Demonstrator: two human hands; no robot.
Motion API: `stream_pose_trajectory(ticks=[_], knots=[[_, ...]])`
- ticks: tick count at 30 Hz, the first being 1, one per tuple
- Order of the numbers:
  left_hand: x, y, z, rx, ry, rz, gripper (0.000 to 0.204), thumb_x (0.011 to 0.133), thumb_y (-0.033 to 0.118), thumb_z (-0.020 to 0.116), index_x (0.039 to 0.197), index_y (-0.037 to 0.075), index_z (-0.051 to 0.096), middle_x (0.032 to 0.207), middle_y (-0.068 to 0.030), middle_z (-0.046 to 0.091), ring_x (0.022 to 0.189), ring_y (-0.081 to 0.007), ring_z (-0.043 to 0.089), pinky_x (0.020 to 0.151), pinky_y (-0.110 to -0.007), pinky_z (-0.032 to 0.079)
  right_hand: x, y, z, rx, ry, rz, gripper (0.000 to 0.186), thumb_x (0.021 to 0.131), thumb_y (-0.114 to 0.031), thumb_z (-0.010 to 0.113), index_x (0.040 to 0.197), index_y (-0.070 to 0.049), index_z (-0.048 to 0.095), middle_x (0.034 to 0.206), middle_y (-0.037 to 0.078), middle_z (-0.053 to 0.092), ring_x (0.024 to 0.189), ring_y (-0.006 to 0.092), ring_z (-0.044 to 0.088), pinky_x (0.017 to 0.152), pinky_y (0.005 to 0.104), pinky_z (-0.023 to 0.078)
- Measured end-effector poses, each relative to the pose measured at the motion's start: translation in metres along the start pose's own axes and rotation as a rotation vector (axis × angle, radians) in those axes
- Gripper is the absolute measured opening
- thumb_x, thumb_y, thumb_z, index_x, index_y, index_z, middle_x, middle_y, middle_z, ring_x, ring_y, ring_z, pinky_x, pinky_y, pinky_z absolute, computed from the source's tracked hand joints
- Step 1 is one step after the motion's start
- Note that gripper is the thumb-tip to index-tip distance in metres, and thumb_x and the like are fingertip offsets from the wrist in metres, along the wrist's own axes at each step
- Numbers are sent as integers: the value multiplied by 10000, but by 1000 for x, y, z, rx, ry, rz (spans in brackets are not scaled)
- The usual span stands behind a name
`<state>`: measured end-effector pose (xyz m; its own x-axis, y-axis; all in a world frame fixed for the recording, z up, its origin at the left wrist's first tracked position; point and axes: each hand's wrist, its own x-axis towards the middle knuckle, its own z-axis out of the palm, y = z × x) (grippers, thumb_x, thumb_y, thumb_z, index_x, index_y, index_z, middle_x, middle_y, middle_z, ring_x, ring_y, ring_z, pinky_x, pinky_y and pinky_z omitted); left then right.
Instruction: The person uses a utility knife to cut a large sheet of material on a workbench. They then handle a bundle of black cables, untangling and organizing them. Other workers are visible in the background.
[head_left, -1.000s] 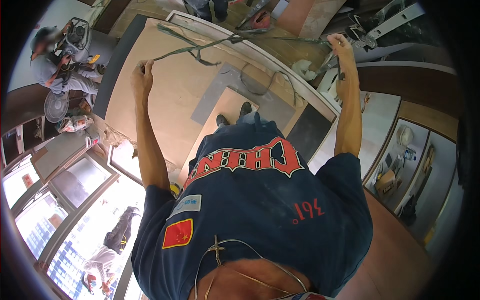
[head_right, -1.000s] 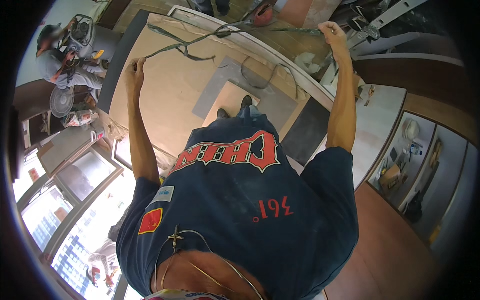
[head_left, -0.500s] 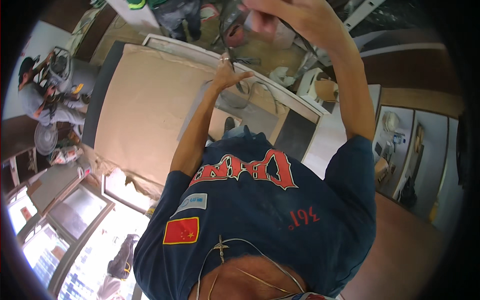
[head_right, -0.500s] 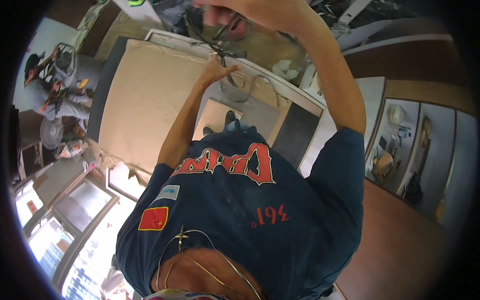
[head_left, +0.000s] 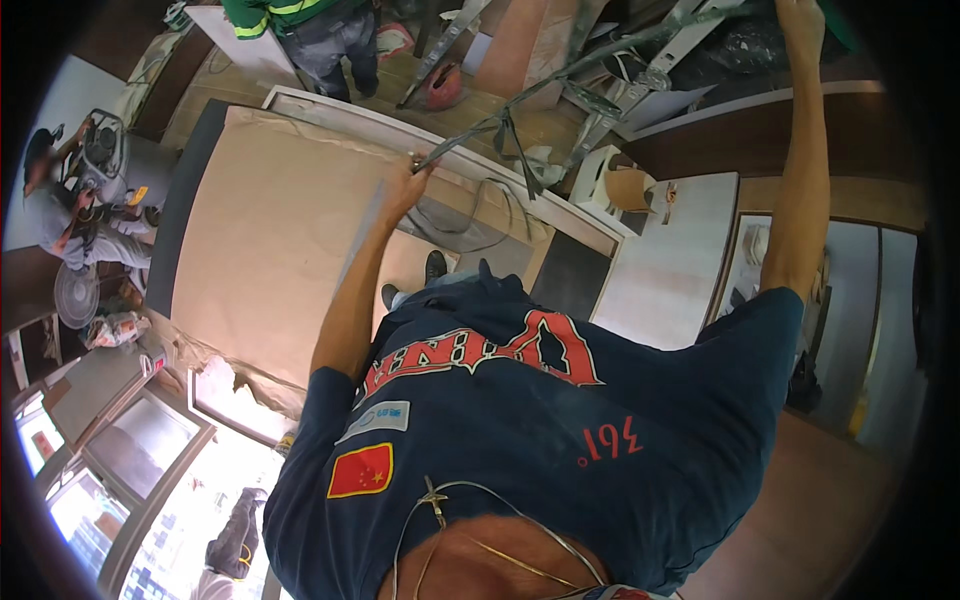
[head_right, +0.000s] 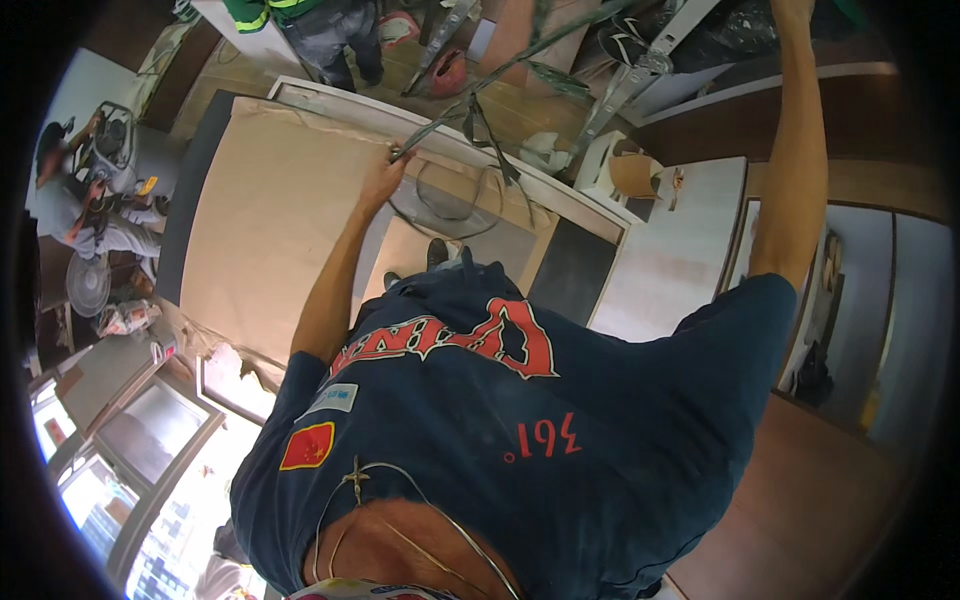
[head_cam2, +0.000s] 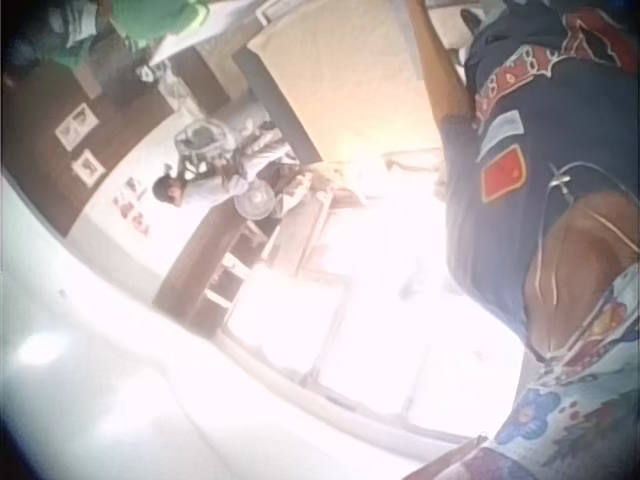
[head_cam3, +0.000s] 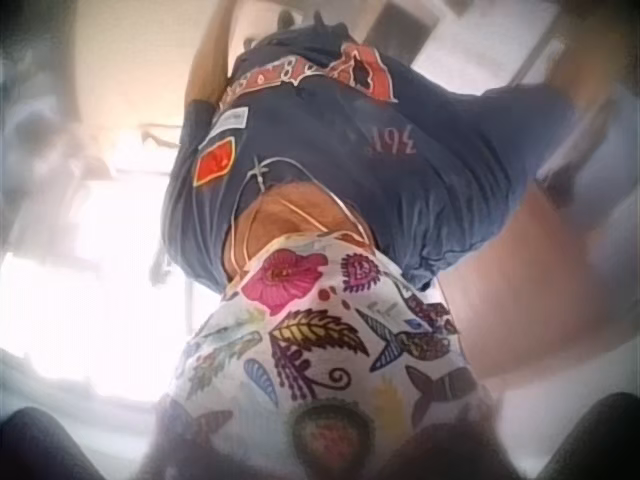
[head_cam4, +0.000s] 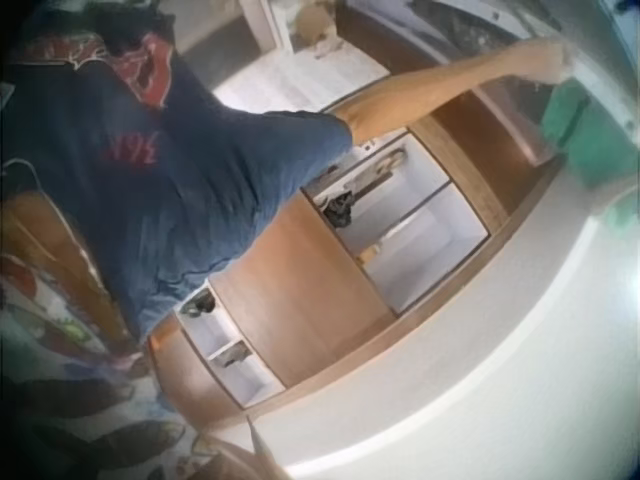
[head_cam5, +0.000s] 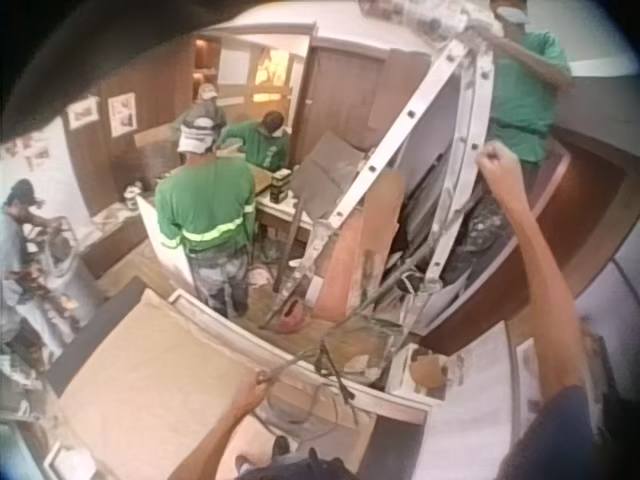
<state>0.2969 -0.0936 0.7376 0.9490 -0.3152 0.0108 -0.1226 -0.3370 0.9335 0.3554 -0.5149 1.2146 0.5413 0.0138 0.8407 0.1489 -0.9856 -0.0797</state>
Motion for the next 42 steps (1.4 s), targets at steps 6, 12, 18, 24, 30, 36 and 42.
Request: stream_pose_trajectory(ticks=[6,12,18,24,30,36,42], knots=[[-11,-17,-63,166,21,31,267,955,277,617,905,14,623,734,-167,627,661,-291,573,618,-403,433,-79,133,30,-159,-83,404,362,860,-423,667,1089,-148,724,1100,64,726,1048,236,679,874,343,503],[-87,-56,-120,333,111,-149,267,947,269,626,871,13,610,712,-197,586,638,-297,554,607,-422,423,-168,200,72,-73,-142,419,320,857,-400,659,1039,-146,728,1036,108,724,975,275,677,854,376,503],[-169,-140,-160,291,-28,-429,265,912,294,671,900,30,650,720,-109,619,646,-229,566,638,-364,469,-288,147,140,421,-794,803,400,862,-423,707,1071,-82,701,969,20,677,834,179,622,783,326,495],[-209,-157,-195,-192,-282,-664,458,978,352,523,1307,37,572,934,-21,536,737,-127,535,587,-277,450,-407,68,152,989,-1002,572,268,936,-233,617,1149,-70,620,917,20,631,817,134,588,692,302,487],[-150,-178,-181,-663,239,-776,356,995,376,489,1208,91,495,575,65,403,450,-96,406,397,-251,362,-349,47,223,769,-818,837,158,938,-151,559,1034,-64,650,813,7,626,678,102,567,586,278,468],[-63,-201,-154,-394,411,-469,301,929,376,569,845,87,584,493,44,330,409,-74,387,369,-259,323,-274,127,223,364,-406,661,150,909,-136,571,899,-30,677,834,97,702,791,203,664,733,345,518],[-58,-307,-182,214,195,-462,672,951,485,537,1414,2,475,1470,-254,425,1412,-319,351,1161,-420,261,-187,96,240,431,-430,455,150,915,-137,567,846,-27,643,794,71,635,782,201,615,754,340,501]])
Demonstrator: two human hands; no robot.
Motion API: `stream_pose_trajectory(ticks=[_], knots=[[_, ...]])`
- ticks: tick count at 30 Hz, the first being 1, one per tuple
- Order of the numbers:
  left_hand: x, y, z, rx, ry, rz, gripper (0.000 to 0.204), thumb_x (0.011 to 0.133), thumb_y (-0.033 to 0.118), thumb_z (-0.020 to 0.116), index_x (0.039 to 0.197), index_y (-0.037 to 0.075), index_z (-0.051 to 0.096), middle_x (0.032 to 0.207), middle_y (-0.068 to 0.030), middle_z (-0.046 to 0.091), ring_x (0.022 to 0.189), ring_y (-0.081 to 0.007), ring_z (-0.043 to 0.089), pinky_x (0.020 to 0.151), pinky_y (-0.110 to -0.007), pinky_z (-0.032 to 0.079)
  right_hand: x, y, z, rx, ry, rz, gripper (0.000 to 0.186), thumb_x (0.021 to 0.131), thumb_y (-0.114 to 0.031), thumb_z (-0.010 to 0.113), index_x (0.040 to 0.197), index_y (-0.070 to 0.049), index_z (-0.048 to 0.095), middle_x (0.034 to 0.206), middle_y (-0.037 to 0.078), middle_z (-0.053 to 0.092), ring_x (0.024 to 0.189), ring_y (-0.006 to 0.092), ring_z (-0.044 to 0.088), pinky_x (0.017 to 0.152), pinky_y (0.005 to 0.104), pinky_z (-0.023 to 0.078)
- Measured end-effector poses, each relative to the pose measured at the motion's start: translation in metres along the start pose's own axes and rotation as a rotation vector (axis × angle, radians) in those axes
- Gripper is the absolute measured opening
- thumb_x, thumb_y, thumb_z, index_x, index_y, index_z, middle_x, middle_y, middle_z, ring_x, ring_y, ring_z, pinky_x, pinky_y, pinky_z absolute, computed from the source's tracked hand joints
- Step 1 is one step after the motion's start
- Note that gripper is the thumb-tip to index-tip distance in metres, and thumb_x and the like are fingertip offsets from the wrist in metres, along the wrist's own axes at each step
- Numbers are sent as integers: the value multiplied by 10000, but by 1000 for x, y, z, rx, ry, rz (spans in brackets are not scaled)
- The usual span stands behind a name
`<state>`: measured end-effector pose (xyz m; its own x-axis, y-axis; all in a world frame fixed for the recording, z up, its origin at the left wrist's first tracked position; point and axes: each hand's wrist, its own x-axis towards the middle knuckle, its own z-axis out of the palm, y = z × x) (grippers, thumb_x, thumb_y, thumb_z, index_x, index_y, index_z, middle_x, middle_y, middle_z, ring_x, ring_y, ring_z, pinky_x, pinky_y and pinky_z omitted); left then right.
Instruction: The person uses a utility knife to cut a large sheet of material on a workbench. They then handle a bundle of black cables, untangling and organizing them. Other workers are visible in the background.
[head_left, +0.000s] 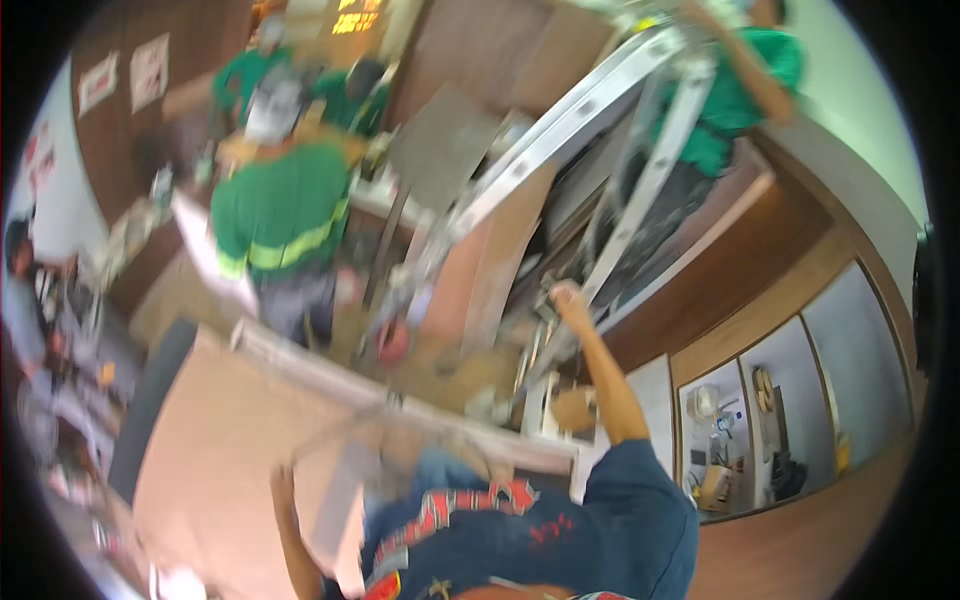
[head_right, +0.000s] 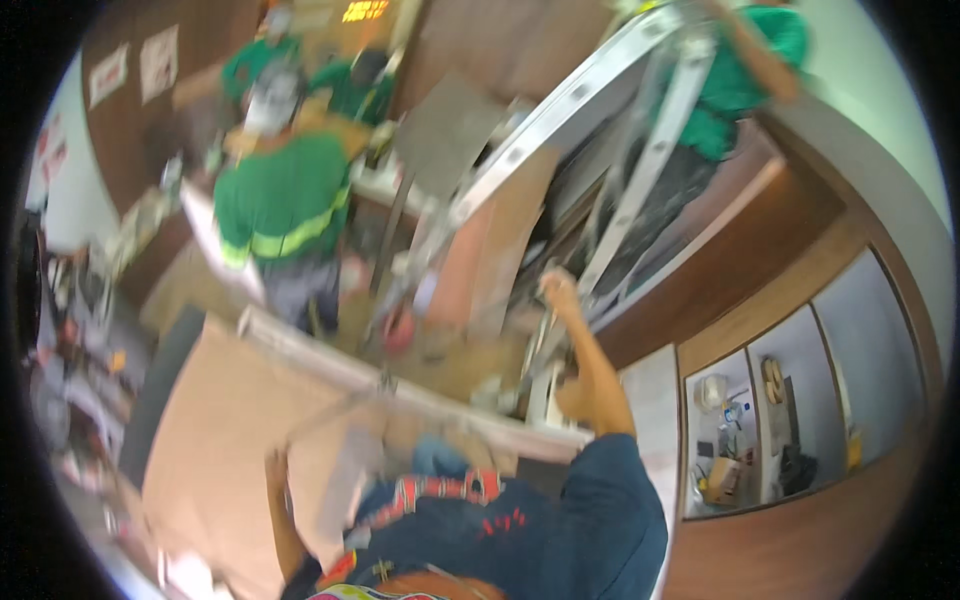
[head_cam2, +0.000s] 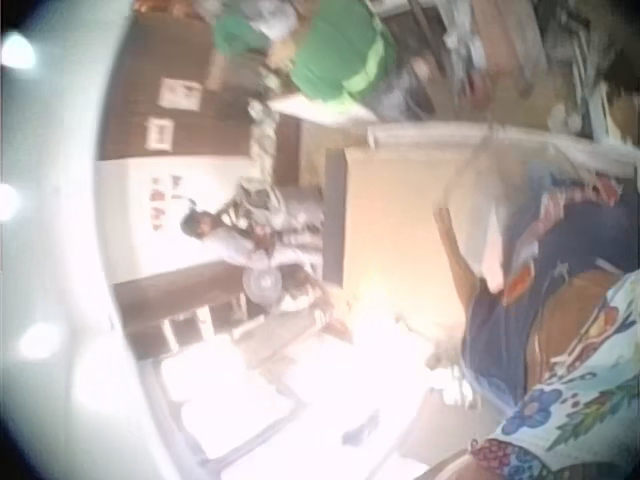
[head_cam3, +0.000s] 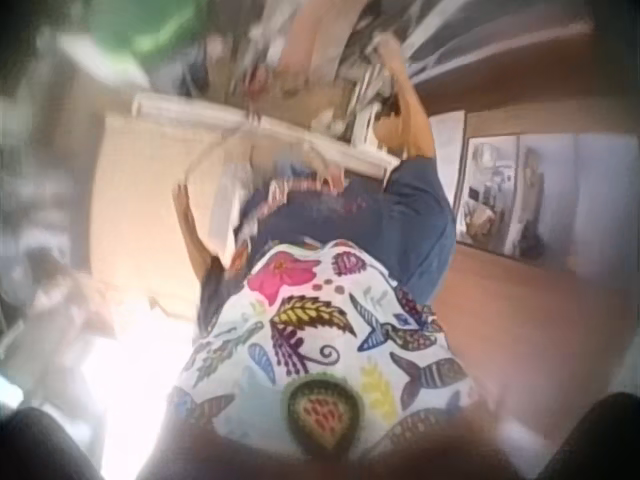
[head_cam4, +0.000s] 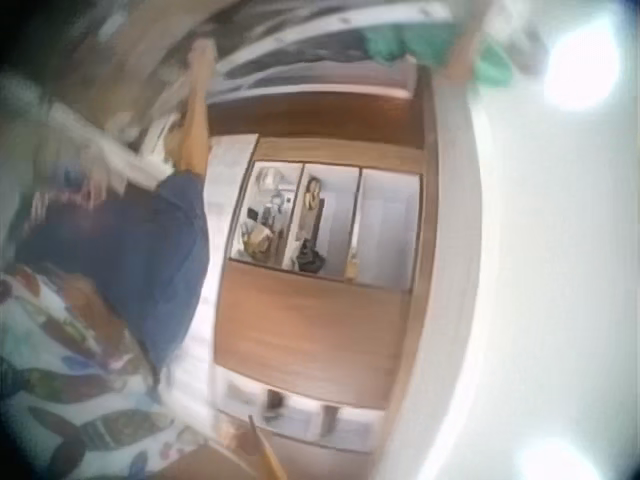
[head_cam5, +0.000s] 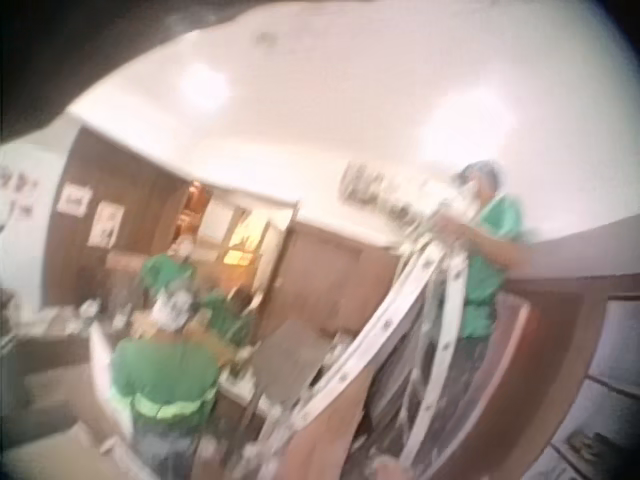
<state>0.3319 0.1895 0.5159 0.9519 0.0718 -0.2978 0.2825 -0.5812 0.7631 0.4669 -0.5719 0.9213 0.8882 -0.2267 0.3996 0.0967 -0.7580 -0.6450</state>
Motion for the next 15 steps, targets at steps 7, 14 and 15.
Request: stream_pose_trajectory(ticks=[7,14,15], knots=[[-57,95,-15,-351,69,-206,394,964,388,570,888,10,654,713,-16,537,694,-118,475,625,-303,402,-36,50,48,108,-157,226,166,979,-254,598,971,-104,670,658,-48,512,556,43,428,497,227,344],[-85,74,55,-366,157,-463,316,953,390,580,919,89,670,646,53,457,501,-49,365,431,-220,286,-12,135,126,257,-303,477,197,949,-244,637,1038,-72,672,691,-36,528,567,37,434,508,197,343],[-82,81,70,-364,166,-482,328,954,407,582,928,92,674,650,49,464,512,-51,386,442,-226,307,-8,148,135,279,-322,498,198,949,-241,635,1046,-71,669,697,-32,532,572,38,438,511,196,346]])
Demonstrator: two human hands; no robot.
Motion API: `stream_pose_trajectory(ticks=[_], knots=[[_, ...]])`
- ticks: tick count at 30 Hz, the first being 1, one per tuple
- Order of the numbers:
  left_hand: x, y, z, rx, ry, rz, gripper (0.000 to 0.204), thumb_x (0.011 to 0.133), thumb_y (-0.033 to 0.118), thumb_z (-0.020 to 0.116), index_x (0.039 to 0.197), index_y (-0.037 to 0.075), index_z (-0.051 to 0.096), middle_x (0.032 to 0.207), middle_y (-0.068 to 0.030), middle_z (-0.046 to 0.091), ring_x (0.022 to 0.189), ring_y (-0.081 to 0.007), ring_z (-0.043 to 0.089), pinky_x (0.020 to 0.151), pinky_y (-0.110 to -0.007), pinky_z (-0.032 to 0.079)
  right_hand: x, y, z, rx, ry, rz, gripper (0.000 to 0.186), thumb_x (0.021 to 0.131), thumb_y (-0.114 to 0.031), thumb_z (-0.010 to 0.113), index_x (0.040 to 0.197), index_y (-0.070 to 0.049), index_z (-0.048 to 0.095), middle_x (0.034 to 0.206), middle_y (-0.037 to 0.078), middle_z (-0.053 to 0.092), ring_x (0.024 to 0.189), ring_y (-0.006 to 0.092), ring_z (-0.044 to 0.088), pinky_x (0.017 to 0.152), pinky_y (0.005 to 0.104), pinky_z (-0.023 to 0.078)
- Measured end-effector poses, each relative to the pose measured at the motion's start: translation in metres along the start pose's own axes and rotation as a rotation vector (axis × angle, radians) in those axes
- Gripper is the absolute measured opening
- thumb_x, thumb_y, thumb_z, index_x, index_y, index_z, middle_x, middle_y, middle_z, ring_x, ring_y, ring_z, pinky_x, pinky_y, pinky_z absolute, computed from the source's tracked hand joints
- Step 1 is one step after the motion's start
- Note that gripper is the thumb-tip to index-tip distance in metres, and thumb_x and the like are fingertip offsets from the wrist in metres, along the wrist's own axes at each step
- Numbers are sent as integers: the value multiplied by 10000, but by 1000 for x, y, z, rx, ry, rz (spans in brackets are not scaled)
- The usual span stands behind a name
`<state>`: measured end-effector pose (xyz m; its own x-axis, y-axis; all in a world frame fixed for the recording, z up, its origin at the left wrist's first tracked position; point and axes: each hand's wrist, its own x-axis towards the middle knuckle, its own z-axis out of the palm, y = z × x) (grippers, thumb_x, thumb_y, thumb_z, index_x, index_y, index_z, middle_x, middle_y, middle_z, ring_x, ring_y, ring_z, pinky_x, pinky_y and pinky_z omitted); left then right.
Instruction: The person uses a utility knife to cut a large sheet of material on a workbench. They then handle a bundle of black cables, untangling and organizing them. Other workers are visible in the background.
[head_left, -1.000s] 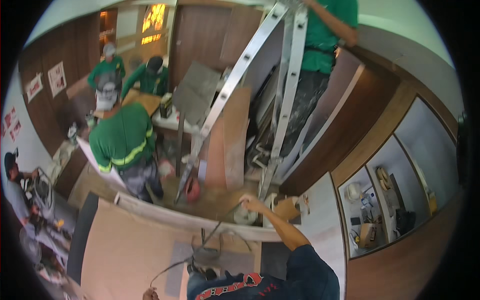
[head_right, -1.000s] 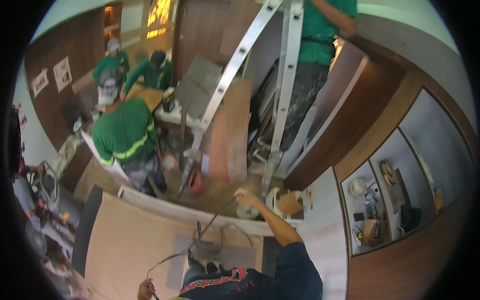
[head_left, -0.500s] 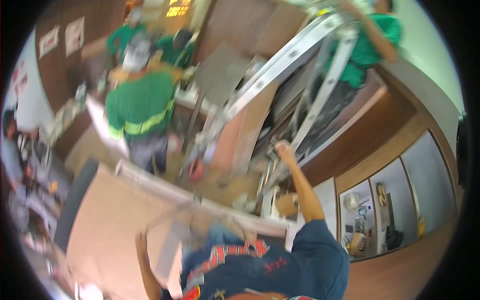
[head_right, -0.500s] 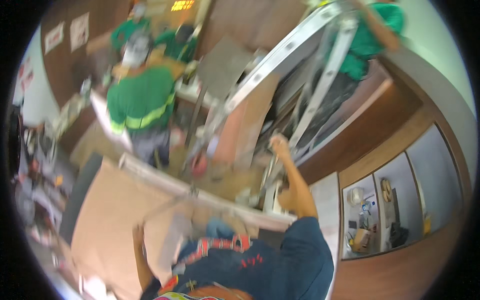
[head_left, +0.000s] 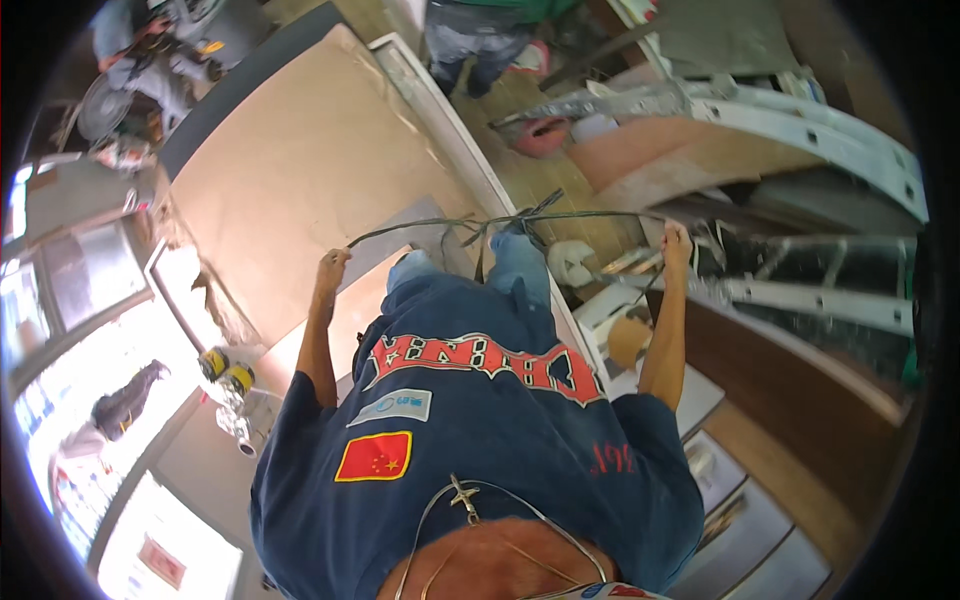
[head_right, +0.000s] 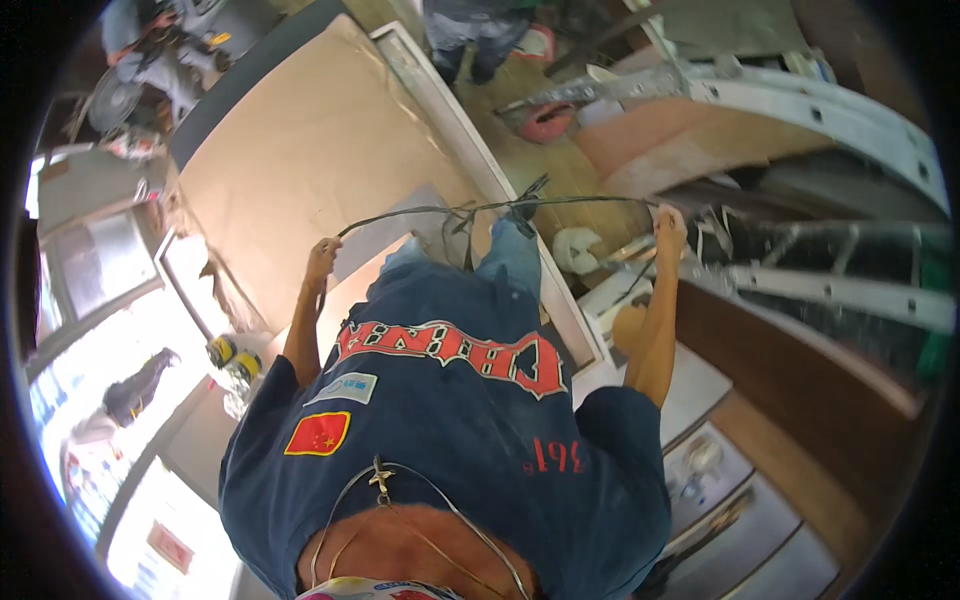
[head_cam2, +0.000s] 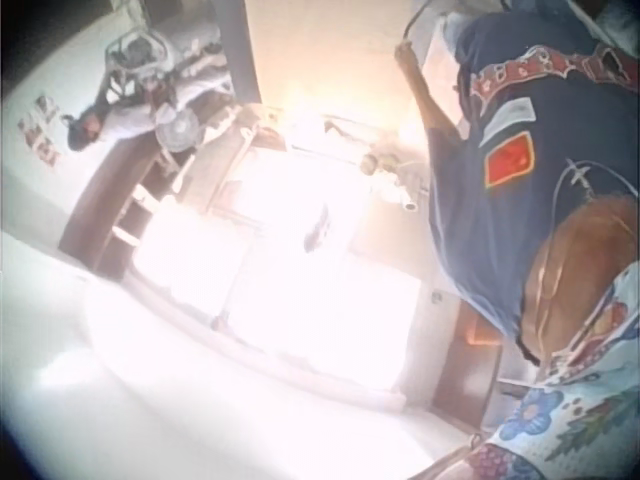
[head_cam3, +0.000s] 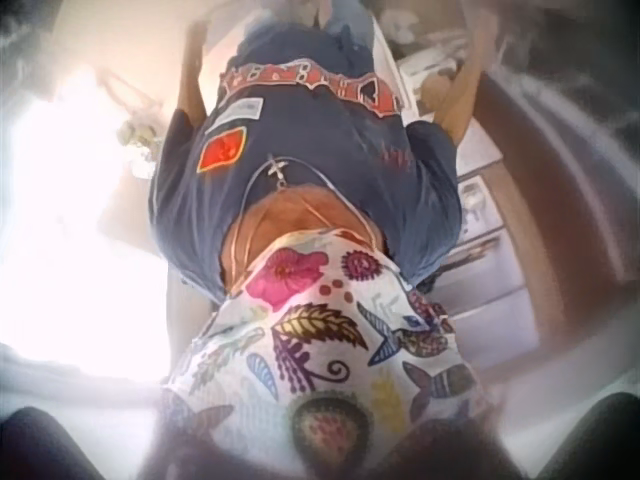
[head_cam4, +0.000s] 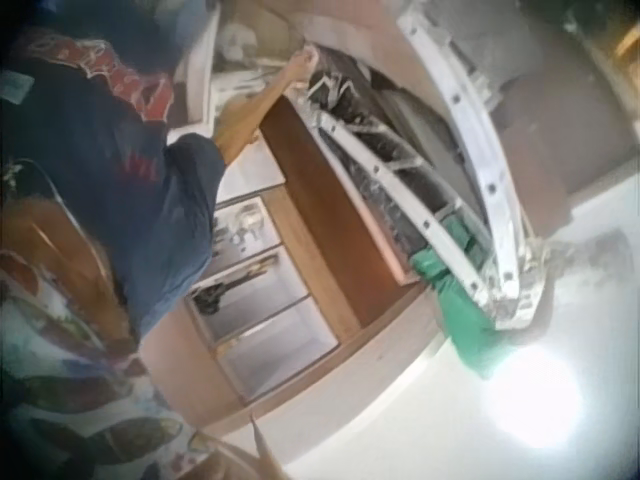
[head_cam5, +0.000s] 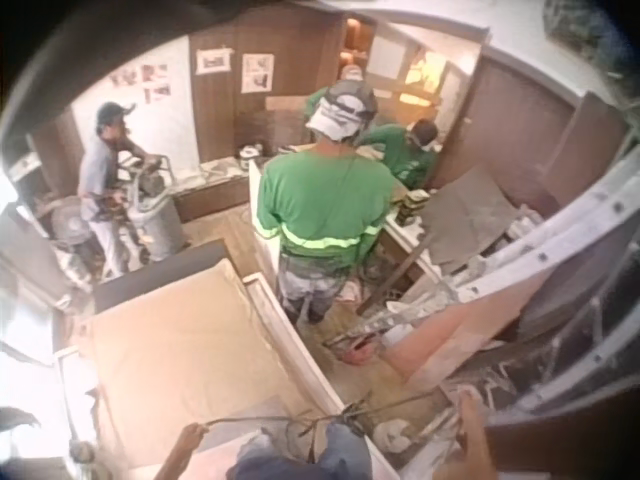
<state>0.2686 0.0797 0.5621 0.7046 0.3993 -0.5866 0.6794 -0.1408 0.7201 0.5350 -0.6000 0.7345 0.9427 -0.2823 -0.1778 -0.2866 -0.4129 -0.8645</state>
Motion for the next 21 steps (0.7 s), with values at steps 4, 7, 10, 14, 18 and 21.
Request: stream_pose_trajectory(ticks=[4,7,10,14,18,21], knots=[[-10,78,65,-67,-47,-43,335,964,398,540,990,86,659,715,28,490,555,-60,414,472,-233,344,74,5,34,122,-140,87,218,950,-237,628,1082,-66,654,720,-23,545,605,46,466,527,194,362],[-15,141,102,-112,-44,-116,347,981,393,518,1034,72,638,720,25,481,576,-60,426,495,-225,354,120,-10,63,11,-324,48,243,950,-239,627,1104,-52,629,747,-11,570,637,57,498,561,206,399],[-17,185,139,-221,-24,-120,334,997,365,504,1055,55,613,721,27,476,600,-58,435,524,-214,372,153,-29,85,-5,-548,-83,257,949,-227,617,1121,-36,611,758,-3,570,634,64,500,571,219,411],[-20,215,183,-444,-22,-126,242,999,282,523,1028,45,564,774,13,509,625,-67,472,555,-221,412,208,-52,101,-54,-754,-262,261,941,-200,611,1137,-29,596,770,10,580,638,79,514,582,249,430],[-48,254,214,-524,-36,-129,204,995,196,507,1085,19,557,767,-9,546,651,-86,524,589,-235,444,269,-75,119,-219,-861,-328,281,937,-177,611,1163,-13,580,808,29,603,687,96,557,636,254,462],[-43,265,239,-505,-50,-96,247,986,248,540,1109,35,564,846,-19,564,683,-90,545,632,-240,473,287,-81,159,-217,-948,-351,277,911,-143,623,1156,-20,582,814,50,621,694,121,586,645,278,476]])
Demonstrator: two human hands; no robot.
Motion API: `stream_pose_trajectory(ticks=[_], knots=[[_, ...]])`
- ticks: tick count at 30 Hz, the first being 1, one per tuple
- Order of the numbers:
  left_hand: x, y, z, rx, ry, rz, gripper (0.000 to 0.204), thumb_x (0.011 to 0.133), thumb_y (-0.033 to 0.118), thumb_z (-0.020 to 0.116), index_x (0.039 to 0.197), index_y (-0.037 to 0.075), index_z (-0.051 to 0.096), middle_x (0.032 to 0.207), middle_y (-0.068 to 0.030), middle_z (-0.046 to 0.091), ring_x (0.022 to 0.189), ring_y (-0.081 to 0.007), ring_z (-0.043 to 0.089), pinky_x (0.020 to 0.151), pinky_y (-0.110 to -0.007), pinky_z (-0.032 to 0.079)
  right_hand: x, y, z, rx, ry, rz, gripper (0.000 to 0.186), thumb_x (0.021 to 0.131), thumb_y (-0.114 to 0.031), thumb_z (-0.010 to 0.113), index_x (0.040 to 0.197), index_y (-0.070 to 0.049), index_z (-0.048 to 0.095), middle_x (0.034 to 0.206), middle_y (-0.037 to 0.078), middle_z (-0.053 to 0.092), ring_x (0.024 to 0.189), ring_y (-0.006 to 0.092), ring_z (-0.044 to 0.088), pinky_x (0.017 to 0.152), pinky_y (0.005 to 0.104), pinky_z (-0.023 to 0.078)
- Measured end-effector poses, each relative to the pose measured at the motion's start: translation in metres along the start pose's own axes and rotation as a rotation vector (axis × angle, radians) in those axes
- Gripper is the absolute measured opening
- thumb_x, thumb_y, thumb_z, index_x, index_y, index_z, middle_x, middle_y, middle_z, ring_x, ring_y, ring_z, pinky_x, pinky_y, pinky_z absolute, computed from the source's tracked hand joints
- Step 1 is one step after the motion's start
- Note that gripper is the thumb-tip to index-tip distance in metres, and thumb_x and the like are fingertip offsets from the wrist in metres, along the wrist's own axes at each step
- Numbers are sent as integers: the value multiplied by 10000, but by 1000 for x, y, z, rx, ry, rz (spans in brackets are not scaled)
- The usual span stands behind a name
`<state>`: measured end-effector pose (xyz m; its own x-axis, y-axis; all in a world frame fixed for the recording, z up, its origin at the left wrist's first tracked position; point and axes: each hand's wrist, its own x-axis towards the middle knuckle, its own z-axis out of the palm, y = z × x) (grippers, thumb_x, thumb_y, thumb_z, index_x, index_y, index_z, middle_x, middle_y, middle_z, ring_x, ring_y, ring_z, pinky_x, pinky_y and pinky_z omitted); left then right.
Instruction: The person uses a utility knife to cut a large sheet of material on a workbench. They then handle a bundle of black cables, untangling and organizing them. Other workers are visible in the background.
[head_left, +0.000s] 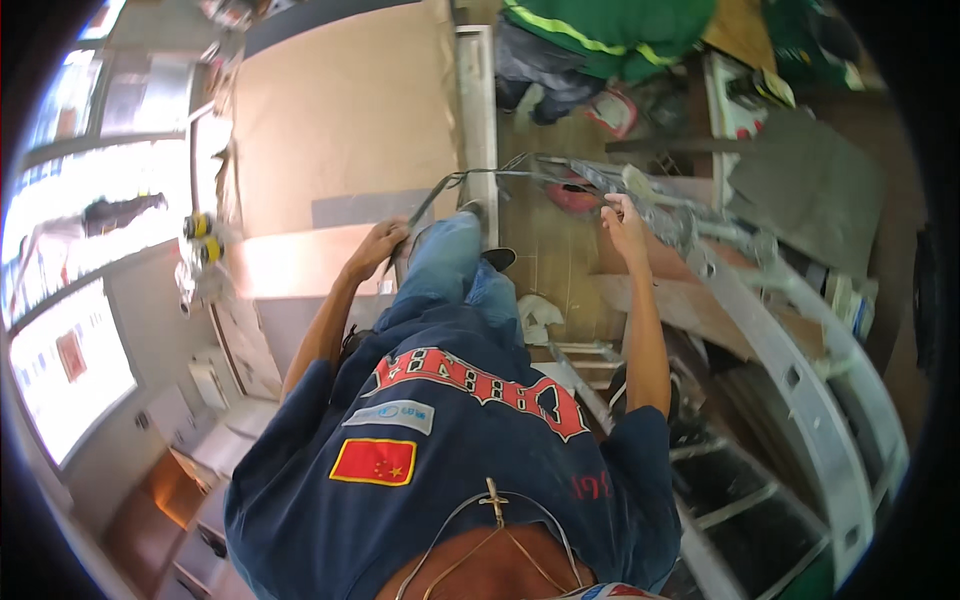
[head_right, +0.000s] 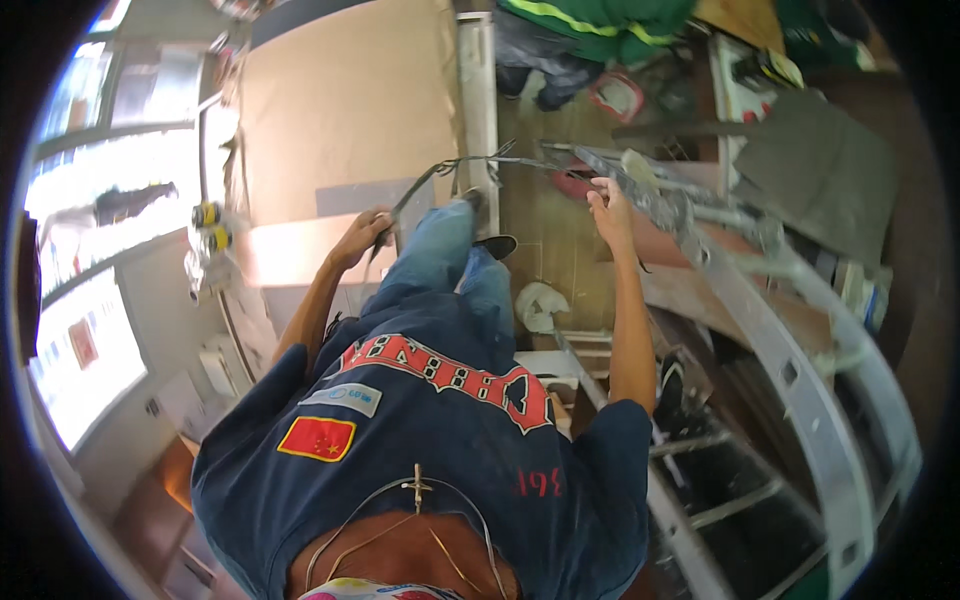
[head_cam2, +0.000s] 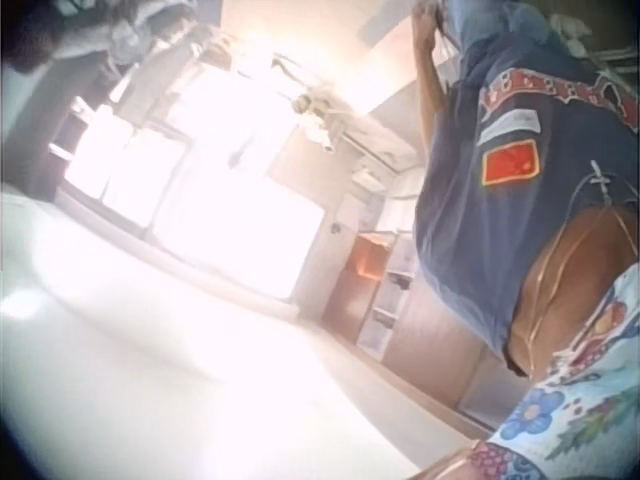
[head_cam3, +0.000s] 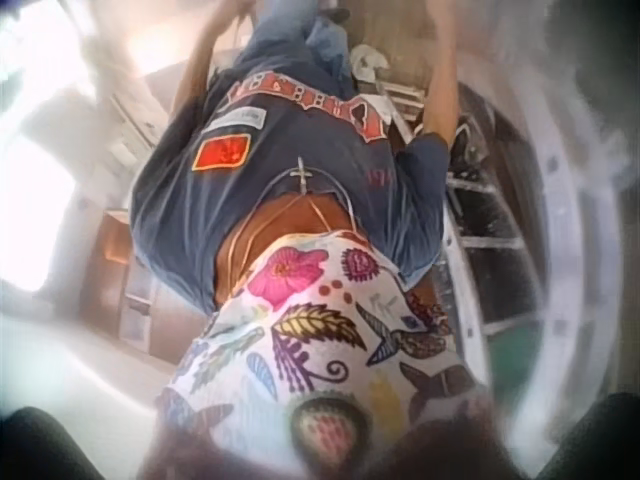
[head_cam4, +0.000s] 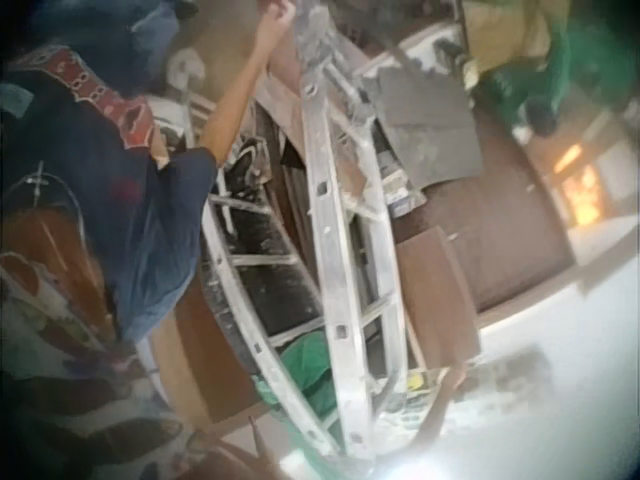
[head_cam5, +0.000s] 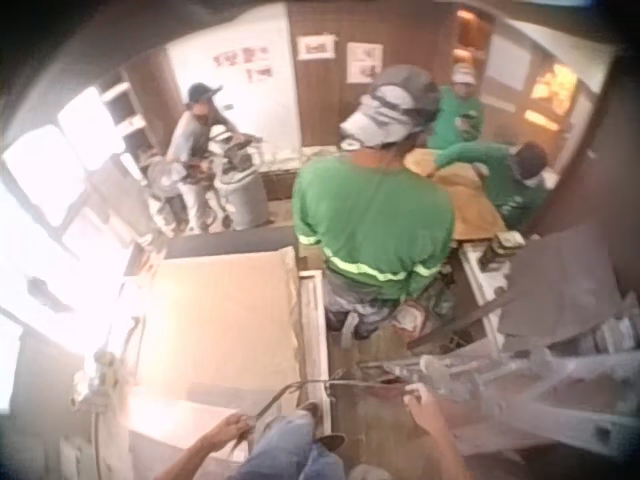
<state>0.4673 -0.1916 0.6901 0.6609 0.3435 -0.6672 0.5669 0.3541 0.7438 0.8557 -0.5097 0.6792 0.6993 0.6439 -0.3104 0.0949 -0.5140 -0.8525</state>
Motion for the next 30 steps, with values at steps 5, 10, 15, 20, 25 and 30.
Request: stream_pose_trajectory(ticks=[5,10,15,20,25,30], knots=[[45,37,72,-72,109,65,336,978,194,535,1248,-6,519,922,-64,589,710,-122,573,680,-286,501,33,-67,67,43,-333,-39,286,907,-147,619,1167,-30,592,905,100,677,775,165,649,717,303,508],[129,43,126,-71,76,308,319,1002,176,474,1266,2,512,950,-78,602,683,-123,581,658,-285,503,68,-106,103,-333,-601,-330,243,881,-138,584,1090,-49,672,1081,150,692,1040,298,654,893,386,489],[183,66,138,-160,-222,332,350,1009,234,485,1277,14,534,882,-62,633,657,-117,579,614,-278,489,136,-88,102,-147,-514,-57,197,939,-140,569,1088,-43,656,967,78,695,904,174,650,842,311,496],[227,28,121,86,131,305,367,934,302,581,1172,24,611,996,-229,689,927,-381,667,829,-430,508,195,-28,131,-116,-556,-155,235,922,-158,648,1103,-8,636,966,88,689,868,152,638,805,299,504],[250,-62,81,70,491,100,320,926,273,576,1160,61,628,967,-234,689,908,-386,666,814,-438,511,270,40,164,-327,-379,-468,318,938,-251,631,1141,-7,639,1096,122,672,1008,202,631,906,337,481],[265,-194,73,185,915,251,308,928,274,580,1125,42,623,868,-229,670,802,-402,645,736,-457,492,343,123,192,-90,-288,-338,366,956,-287,608,1172,9,615,1118,124,658,1072,216,610,931,333,465]])
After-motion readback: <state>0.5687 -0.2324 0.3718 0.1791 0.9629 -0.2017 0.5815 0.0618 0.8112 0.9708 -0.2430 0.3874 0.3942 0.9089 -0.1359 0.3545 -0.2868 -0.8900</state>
